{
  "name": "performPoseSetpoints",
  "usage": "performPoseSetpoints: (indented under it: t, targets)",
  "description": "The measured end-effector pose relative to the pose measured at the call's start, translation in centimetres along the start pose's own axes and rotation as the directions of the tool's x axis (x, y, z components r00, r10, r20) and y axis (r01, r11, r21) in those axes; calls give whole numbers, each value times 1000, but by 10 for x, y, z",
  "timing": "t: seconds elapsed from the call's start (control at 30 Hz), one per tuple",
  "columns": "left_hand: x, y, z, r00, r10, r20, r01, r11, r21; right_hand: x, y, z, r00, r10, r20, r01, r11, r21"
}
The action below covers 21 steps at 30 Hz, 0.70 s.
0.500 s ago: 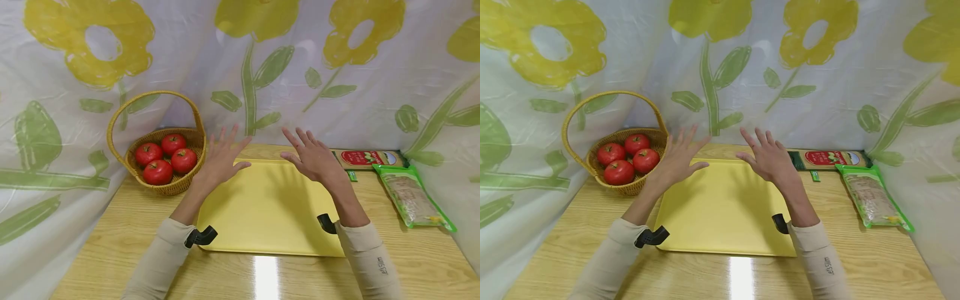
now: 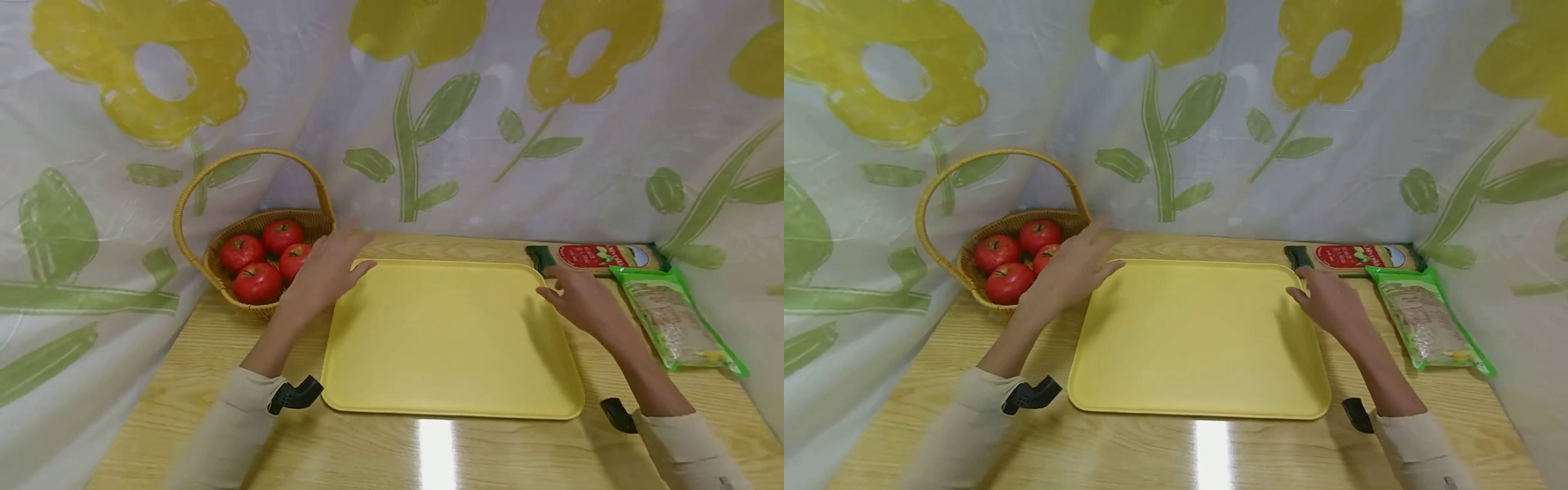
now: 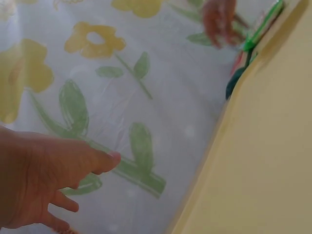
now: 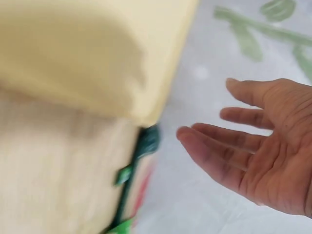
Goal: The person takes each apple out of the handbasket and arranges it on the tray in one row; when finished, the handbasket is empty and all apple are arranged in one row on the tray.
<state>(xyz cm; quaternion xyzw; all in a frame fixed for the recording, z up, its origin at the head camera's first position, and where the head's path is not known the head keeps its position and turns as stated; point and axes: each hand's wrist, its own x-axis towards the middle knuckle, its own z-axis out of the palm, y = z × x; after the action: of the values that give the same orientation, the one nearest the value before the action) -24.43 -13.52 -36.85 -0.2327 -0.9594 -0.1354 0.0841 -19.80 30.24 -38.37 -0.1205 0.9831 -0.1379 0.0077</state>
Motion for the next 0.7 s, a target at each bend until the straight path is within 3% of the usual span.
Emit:
performPoseSetpoints:
  t: [0.17, 0.37, 0.6, 0.7]
  targets:
    - [-9, -12, -10, 1000, 9, -17, -8, 1000, 18, -25, 23, 17, 987, 69, 143, -81, 993, 82]
    - [-17, -33, -34, 1000, -4, 11, 4, 996, 85, -34, 28, 32, 926, 155, 346, -237, 948, 211]
    - [-18, -63, -58, 999, -33, 37, 29, 993, 113, -30, 30, 33, 897, 112, 429, -228, 946, 229]
    - [-12, -78, -61, 996, -19, 86, 8, 993, 122, -25, 35, 28, 855, 78, 512, -233, 941, 247]
